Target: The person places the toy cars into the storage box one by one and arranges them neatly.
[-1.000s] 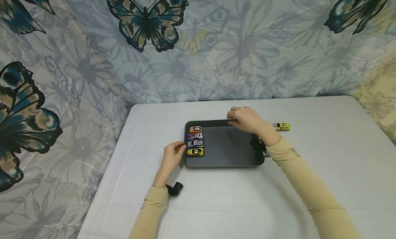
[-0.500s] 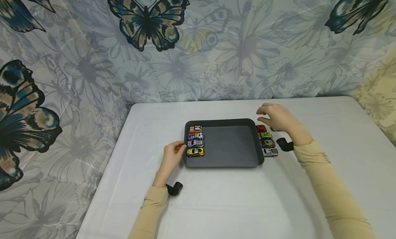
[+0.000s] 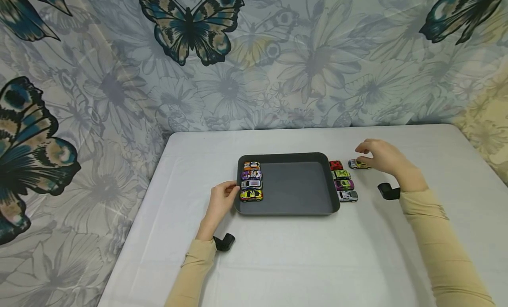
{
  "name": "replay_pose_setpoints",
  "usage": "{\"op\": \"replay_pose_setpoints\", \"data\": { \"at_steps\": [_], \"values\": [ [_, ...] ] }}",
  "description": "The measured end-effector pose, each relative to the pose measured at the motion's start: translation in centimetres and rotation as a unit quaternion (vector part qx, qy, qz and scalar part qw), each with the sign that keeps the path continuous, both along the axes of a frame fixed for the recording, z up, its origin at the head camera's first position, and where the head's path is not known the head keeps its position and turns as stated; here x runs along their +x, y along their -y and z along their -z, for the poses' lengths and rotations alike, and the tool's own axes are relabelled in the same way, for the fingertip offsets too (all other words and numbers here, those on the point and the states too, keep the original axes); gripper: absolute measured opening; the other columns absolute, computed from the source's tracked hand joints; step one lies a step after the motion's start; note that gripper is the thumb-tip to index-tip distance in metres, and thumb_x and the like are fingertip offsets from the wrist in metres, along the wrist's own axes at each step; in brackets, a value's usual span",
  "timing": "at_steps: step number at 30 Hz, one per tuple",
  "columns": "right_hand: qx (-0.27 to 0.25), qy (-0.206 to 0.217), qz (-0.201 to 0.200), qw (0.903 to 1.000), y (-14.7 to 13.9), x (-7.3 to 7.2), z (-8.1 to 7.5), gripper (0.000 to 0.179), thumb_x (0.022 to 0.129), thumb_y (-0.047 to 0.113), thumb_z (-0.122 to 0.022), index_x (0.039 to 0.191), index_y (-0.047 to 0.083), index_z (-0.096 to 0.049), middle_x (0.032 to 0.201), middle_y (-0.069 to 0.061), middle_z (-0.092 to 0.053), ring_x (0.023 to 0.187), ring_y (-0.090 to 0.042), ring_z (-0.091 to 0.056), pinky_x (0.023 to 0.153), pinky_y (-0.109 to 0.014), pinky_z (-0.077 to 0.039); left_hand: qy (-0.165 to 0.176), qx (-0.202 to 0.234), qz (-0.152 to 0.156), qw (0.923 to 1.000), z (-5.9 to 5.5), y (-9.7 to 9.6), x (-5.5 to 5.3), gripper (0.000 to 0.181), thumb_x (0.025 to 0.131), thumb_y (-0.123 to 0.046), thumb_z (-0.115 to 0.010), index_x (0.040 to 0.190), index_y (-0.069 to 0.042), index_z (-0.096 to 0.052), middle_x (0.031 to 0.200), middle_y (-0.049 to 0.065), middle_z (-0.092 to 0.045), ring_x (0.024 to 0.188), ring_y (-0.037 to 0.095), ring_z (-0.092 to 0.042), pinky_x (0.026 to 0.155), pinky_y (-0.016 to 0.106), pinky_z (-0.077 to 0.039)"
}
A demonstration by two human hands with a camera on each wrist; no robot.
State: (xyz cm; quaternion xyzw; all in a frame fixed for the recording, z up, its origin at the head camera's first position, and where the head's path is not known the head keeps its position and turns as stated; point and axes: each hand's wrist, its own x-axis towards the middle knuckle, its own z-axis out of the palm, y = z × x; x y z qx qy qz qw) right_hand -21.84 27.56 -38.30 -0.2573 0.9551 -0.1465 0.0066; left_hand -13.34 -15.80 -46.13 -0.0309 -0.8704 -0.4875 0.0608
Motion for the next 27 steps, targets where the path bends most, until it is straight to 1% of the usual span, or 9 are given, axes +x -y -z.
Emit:
{"op": "replay_pose_setpoints", "data": {
  "at_steps": [3,10,15,27],
  "values": [
    [0.002,0.007,0.008,0.9999,-0.8,0.0,0.2,0.025,0.08,0.001,-0.069,0.1,-0.012,-0.063,0.094,-0.023,-0.063,0.085,-0.036,-0.058,0.075,-0.05,-0.047,-0.002,-0.004,0.0,1.0,0.0,0.0,0.0,0.022,0.089,-0.005,-0.061,0.105,0.009,-0.065,0.092,0.019,-0.067,0.078,0.024,-0.064,0.068,0.029,-0.055],
    [0.0,0.004,0.013,0.9999,-1.9,0.0,0.9,0.024,0.079,0.002,-0.07,0.098,-0.011,-0.064,0.092,-0.022,-0.064,0.085,-0.037,-0.059,0.075,-0.051,-0.048,0.002,-0.007,-0.001,1.0,0.1,0.1,-0.2,0.022,0.089,-0.005,-0.061,0.105,0.009,-0.065,0.092,0.018,-0.067,0.078,0.023,-0.063,0.068,0.029,-0.055],
    [0.002,0.021,0.017,0.9996,-2.5,-0.1,1.5,0.024,0.08,0.002,-0.069,0.098,-0.012,-0.063,0.092,-0.023,-0.063,0.085,-0.038,-0.058,0.076,-0.052,-0.047,-0.001,-0.008,0.003,1.0,0.2,0.1,-0.2,0.021,0.089,-0.005,-0.061,0.105,0.008,-0.065,0.091,0.017,-0.067,0.077,0.023,-0.063,0.067,0.029,-0.055],
    [-0.009,0.036,0.022,0.9991,-3.2,-0.5,2.7,0.025,0.079,0.0,-0.067,0.1,-0.013,-0.062,0.094,-0.025,-0.063,0.087,-0.038,-0.058,0.078,-0.053,-0.046,0.003,-0.001,0.004,1.0,-0.1,0.1,-0.1,0.023,0.089,-0.005,-0.061,0.106,0.01,-0.064,0.093,0.019,-0.067,0.079,0.025,-0.064,0.069,0.031,-0.055]
  ]
}}
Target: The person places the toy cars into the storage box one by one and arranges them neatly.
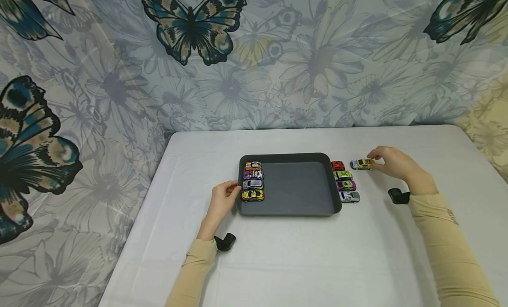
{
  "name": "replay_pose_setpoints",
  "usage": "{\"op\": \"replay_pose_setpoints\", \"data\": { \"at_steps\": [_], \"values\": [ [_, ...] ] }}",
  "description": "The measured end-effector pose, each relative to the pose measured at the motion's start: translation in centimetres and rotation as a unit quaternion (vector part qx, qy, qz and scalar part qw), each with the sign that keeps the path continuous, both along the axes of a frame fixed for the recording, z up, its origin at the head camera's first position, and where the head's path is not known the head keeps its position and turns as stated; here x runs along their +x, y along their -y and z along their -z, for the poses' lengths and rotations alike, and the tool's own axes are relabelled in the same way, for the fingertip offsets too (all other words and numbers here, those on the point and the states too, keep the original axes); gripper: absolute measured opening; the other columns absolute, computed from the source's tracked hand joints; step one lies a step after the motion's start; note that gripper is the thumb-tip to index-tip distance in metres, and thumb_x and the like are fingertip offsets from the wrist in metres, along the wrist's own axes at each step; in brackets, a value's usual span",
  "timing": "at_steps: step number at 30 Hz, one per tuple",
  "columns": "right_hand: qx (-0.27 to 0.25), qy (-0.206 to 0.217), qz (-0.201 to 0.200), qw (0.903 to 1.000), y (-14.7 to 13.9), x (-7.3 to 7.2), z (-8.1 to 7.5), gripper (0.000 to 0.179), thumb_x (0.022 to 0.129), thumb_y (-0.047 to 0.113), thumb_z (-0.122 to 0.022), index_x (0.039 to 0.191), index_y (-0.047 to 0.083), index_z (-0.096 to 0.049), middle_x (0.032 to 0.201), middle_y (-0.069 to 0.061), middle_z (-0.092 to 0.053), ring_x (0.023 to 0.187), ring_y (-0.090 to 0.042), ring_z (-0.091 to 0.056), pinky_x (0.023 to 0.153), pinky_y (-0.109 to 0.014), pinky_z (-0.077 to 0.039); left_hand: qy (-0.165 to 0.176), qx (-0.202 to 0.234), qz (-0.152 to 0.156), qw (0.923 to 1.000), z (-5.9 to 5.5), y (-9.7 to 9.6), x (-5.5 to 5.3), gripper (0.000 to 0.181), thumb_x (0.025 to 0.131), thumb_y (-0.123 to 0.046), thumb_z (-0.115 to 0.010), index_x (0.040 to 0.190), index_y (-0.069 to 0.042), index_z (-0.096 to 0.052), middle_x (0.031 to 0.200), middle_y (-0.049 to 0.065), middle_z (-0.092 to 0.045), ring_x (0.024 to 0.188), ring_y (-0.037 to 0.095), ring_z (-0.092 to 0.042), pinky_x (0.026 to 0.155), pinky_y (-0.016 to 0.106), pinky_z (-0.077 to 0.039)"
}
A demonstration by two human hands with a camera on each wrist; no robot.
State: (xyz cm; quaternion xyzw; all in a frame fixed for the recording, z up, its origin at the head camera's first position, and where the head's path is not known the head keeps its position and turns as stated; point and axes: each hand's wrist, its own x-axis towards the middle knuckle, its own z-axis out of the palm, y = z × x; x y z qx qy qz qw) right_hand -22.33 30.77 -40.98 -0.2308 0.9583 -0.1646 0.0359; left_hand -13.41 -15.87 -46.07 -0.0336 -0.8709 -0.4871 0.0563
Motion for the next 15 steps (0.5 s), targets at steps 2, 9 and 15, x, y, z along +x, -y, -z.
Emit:
{"op": "replay_pose_setpoints", "data": {
  "at_steps": [2,9,15],
  "values": [
    [-0.002,0.004,0.001,1.0,-0.02,-0.04,0.13,0.025,0.079,0.0,-0.067,0.101,-0.013,-0.062,0.094,-0.025,-0.063,0.087,-0.038,-0.058,0.078,-0.053,-0.046,0.004,0.003,-0.001,1.0,0.02,0.0,0.0,0.023,0.089,-0.005,-0.061,0.107,0.01,-0.064,0.094,0.019,-0.066,0.08,0.025,-0.064,0.07,0.032,-0.055],
    [-0.005,0.009,0.002,0.9999,-0.11,-0.21,0.54,0.025,0.08,0.0,-0.066,0.1,-0.014,-0.061,0.094,-0.026,-0.062,0.087,-0.039,-0.057,0.078,-0.054,-0.046,0.015,0.008,-0.002,0.9999,0.04,0.01,0.0,0.025,0.09,-0.006,-0.06,0.109,0.01,-0.063,0.096,0.019,-0.066,0.083,0.026,-0.064,0.073,0.033,-0.055],
    [-0.012,0.001,-0.001,0.9999,0.0,-0.2,0.76,0.025,0.078,-0.002,-0.066,0.099,-0.014,-0.062,0.093,-0.025,-0.062,0.087,-0.039,-0.058,0.078,-0.053,-0.046,0.015,0.006,-0.002,0.9999,0.13,0.04,-0.04,0.025,0.09,-0.006,-0.06,0.108,0.01,-0.063,0.096,0.02,-0.066,0.083,0.026,-0.064,0.073,0.032,-0.055]
  ]
}}
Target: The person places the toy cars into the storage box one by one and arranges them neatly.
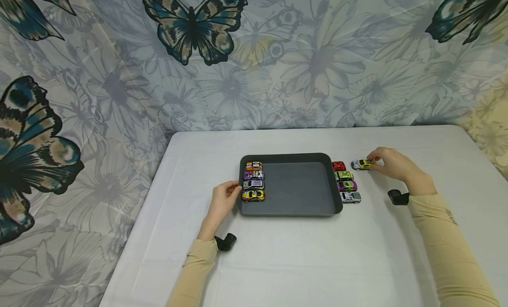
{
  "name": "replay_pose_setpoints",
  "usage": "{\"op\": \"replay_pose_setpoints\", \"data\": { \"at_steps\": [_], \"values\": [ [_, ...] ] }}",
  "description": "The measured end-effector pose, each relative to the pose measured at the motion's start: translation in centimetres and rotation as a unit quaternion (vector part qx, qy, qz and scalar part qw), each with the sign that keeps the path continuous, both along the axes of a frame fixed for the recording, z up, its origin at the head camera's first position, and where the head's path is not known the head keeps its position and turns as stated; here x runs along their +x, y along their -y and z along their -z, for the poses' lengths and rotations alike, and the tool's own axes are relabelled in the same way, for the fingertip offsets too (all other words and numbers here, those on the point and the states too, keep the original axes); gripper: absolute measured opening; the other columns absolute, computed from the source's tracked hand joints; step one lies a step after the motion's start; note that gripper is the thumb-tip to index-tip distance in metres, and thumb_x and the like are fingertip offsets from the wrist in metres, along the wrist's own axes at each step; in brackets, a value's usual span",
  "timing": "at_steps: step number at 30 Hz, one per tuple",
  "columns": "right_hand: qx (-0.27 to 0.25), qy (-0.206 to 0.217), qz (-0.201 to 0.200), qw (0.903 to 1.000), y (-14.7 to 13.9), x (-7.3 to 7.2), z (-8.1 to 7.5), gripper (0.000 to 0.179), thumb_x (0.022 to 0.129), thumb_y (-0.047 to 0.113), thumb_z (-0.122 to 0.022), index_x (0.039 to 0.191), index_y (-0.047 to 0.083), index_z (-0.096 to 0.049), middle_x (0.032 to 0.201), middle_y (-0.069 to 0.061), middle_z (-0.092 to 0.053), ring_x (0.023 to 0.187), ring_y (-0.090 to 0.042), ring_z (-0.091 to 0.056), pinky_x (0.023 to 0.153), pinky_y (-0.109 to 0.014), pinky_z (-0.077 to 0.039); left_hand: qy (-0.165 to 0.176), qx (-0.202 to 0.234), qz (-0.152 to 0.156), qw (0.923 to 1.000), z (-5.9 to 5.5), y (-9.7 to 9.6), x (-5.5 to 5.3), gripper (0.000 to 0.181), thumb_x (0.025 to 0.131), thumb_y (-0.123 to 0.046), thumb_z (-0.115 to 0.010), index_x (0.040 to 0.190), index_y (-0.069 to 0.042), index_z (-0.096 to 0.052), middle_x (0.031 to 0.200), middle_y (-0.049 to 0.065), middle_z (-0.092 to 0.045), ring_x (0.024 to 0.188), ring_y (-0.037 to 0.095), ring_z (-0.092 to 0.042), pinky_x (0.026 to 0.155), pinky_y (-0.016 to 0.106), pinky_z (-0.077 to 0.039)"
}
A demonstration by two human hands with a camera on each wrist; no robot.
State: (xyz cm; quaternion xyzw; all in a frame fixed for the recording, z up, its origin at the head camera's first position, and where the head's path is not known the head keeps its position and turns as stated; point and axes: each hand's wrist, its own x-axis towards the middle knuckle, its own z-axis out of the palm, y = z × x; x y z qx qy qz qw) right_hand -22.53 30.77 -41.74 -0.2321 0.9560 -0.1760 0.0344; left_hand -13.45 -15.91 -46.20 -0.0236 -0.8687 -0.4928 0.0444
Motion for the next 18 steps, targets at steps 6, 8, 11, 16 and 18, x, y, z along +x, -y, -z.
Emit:
{"op": "replay_pose_setpoints", "data": {
  "at_steps": [6,8,11,16,18],
  "values": [
    [-0.004,-0.004,-0.002,1.0,0.08,-0.03,0.24,0.023,0.078,-0.004,-0.065,0.098,-0.014,-0.062,0.092,-0.024,-0.062,0.087,-0.039,-0.058,0.078,-0.053,-0.046,0.001,-0.001,0.001,1.0,-0.01,0.01,0.03,0.025,0.09,-0.007,-0.061,0.108,0.009,-0.063,0.096,0.019,-0.066,0.082,0.025,-0.064,0.072,0.032,-0.055],
    [-0.004,-0.005,-0.001,1.0,0.11,-0.05,0.31,0.023,0.078,-0.005,-0.066,0.098,-0.014,-0.062,0.092,-0.024,-0.062,0.087,-0.039,-0.058,0.078,-0.053,-0.046,0.002,-0.001,0.001,1.0,-0.03,0.0,0.04,0.025,0.09,-0.007,-0.061,0.108,0.009,-0.063,0.096,0.019,-0.066,0.082,0.025,-0.064,0.072,0.032,-0.055],
    [-0.005,-0.007,0.001,1.0,0.19,-0.06,0.34,0.023,0.077,-0.005,-0.066,0.098,-0.014,-0.062,0.092,-0.024,-0.062,0.086,-0.038,-0.058,0.078,-0.053,-0.046,0.001,0.001,0.001,1.0,-0.07,-0.02,0.03,0.024,0.09,-0.006,-0.06,0.108,0.009,-0.063,0.096,0.02,-0.066,0.082,0.025,-0.064,0.072,0.031,-0.055],
    [-0.007,-0.007,0.003,0.9999,0.3,-0.07,0.38,0.023,0.077,-0.007,-0.065,0.098,-0.014,-0.061,0.092,-0.024,-0.061,0.086,-0.039,-0.058,0.078,-0.053,-0.046,-0.002,0.001,0.001,1.0,-0.03,0.02,-0.02,0.024,0.09,-0.006,-0.06,0.108,0.009,-0.063,0.096,0.02,-0.066,0.082,0.025,-0.064,0.072,0.031,-0.055],
    [-0.007,-0.007,0.006,0.9999,0.32,-0.08,0.45,0.022,0.077,-0.007,-0.065,0.098,-0.014,-0.061,0.092,-0.025,-0.061,0.086,-0.038,-0.058,0.078,-0.053,-0.046,-0.002,0.001,0.0,1.0,0.03,0.05,-0.04,0.024,0.09,-0.006,-0.061,0.108,0.009,-0.064,0.096,0.019,-0.067,0.082,0.025,-0.064,0.072,0.031,-0.055]
  ]
}}
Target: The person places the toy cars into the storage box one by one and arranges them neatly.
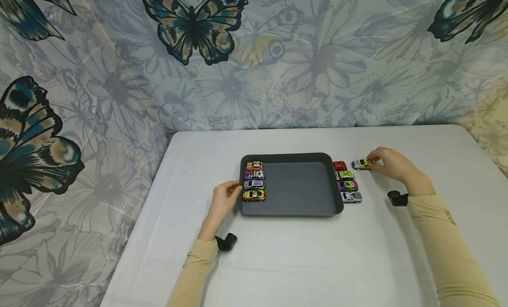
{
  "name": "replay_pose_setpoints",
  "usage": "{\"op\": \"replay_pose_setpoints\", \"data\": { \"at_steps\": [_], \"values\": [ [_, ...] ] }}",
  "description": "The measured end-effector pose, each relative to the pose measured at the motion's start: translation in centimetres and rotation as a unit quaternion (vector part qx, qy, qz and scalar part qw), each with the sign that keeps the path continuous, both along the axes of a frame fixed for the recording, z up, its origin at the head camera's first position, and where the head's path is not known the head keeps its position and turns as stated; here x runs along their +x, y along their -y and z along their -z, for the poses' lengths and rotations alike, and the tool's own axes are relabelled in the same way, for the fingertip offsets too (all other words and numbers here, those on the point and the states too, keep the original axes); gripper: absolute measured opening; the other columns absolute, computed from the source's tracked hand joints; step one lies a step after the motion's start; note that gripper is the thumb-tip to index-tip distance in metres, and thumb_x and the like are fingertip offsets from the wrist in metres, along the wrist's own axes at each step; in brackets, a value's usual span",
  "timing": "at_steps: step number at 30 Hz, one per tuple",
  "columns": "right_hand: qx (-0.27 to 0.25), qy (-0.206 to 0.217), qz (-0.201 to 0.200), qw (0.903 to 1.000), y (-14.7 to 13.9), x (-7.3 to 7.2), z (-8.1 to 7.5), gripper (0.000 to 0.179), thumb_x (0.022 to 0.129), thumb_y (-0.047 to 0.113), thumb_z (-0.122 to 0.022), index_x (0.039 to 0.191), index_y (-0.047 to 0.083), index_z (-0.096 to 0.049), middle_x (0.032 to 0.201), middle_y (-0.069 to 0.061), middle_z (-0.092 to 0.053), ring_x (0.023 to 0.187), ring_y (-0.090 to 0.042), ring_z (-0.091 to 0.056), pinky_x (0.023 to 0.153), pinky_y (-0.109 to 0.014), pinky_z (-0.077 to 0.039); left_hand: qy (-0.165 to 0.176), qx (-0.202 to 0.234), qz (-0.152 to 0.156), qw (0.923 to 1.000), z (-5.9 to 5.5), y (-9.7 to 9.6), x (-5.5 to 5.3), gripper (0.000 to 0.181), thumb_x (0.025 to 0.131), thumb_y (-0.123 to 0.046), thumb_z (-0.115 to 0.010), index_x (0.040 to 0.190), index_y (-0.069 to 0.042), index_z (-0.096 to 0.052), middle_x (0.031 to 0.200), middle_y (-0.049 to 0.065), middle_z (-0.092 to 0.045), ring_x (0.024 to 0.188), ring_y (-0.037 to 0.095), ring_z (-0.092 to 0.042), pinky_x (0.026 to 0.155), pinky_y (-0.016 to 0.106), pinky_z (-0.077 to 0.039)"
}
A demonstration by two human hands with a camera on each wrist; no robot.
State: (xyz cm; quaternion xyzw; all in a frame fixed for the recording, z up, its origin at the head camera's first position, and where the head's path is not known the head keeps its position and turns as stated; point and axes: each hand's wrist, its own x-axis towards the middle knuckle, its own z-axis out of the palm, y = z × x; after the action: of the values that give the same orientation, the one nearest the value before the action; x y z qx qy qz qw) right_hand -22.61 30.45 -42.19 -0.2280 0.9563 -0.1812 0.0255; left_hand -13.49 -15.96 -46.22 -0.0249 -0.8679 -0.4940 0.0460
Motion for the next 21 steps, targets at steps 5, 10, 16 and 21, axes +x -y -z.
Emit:
{"op": "replay_pose_setpoints", "data": {
  "at_steps": [5,10,16,21],
  "values": [
    [0.004,0.001,0.005,1.0,-0.03,-0.02,0.19,0.022,0.077,-0.007,-0.066,0.098,-0.014,-0.061,0.092,-0.024,-0.061,0.086,-0.038,-0.057,0.078,-0.053,-0.046,-0.003,-0.001,-0.002,1.0,0.05,-0.04,-0.05,0.024,0.09,-0.006,-0.061,0.107,0.009,-0.064,0.095,0.019,-0.067,0.081,0.025,-0.064,0.071,0.032,-0.055],
    [0.01,-0.012,0.008,0.9999,-0.02,0.09,0.29,0.021,0.077,-0.006,-0.066,0.097,-0.012,-0.062,0.091,-0.022,-0.061,0.085,-0.037,-0.058,0.077,-0.053,-0.046,-0.002,-0.004,-0.003,1.0,0.07,-0.05,-0.03,0.024,0.09,-0.007,-0.061,0.108,0.008,-0.064,0.095,0.018,-0.067,0.081,0.024,-0.064,0.071,0.032,-0.055],
    [0.013,-0.021,0.012,0.9996,-0.09,0.16,0.41,0.02,0.077,-0.007,-0.066,0.096,-0.012,-0.063,0.091,-0.021,-0.061,0.085,-0.036,-0.057,0.076,-0.052,-0.047,-0.004,-0.006,-0.002,1.0,0.08,-0.06,-0.05,0.024,0.09,-0.007,-0.061,0.108,0.008,-0.064,0.095,0.019,-0.067,0.081,0.024,-0.064,0.07,0.031,-0.055],
    [0.01,-0.037,0.004,0.9993,-0.13,0.23,0.27,0.02,0.075,-0.008,-0.068,0.094,-0.012,-0.063,0.088,-0.021,-0.061,0.082,-0.036,-0.058,0.074,-0.051,-0.047,-0.004,-0.005,-0.002,1.0,0.02,-0.02,-0.05,0.024,0.09,-0.007,-0.061,0.108,0.008,-0.064,0.095,0.019,-0.067,0.08,0.024,-0.064,0.07,0.03,-0.055]
  ]
}}
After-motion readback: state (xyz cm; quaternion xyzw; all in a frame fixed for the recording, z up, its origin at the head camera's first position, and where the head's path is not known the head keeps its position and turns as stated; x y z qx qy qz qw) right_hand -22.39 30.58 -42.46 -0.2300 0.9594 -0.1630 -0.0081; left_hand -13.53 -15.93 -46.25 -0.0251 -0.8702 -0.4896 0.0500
